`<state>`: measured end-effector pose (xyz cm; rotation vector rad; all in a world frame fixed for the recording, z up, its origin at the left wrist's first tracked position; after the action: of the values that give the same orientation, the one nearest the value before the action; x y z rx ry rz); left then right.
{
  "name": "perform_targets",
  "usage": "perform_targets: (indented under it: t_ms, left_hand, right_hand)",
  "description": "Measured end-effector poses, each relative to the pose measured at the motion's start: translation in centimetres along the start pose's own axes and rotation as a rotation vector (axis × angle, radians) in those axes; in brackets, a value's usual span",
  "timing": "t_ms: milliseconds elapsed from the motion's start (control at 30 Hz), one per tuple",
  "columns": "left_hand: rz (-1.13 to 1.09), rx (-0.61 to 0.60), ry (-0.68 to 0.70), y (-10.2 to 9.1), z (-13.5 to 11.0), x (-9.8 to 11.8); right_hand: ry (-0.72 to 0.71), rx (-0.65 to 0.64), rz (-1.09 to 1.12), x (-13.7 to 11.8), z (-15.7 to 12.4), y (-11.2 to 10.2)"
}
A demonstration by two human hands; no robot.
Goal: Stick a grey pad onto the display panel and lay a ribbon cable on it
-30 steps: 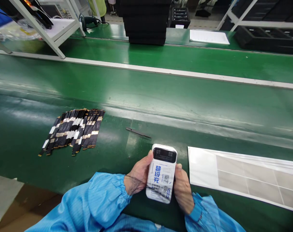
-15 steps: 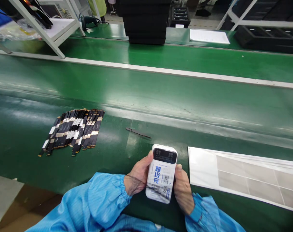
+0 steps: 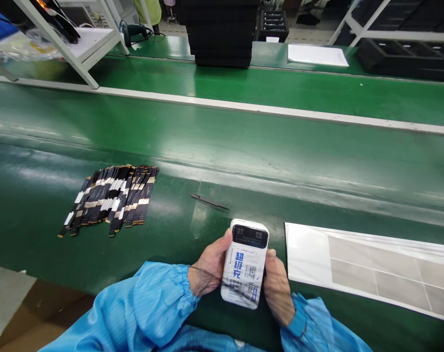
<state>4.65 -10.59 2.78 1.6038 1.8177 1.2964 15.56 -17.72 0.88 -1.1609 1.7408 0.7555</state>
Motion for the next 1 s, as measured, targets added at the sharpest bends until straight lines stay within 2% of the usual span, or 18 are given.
perform_targets:
  t_ms: [533,1000]
  left_hand:
    - [-0.009,0.029,-0.021,0.3,-0.1,0.0]
    - [-0.13,-0.092,-0.001,0.3,0.3,0.2]
  right_hand:
    - [0.006,-0.016,0.003,-0.5,-0.1,0.1]
    - [0.09,0.027,0.051,0.6,0.1,-0.1]
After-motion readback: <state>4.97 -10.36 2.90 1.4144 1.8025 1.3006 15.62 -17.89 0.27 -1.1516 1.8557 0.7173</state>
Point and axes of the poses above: each hand's wrist, its own z-axis towards the middle knuckle, its own y-axis out of the palm, x = y × z, the point moved 3 cm from there along z, towards the middle knuckle, and after that the axes turned 3 degrees about -z, right-handed, at the moved point
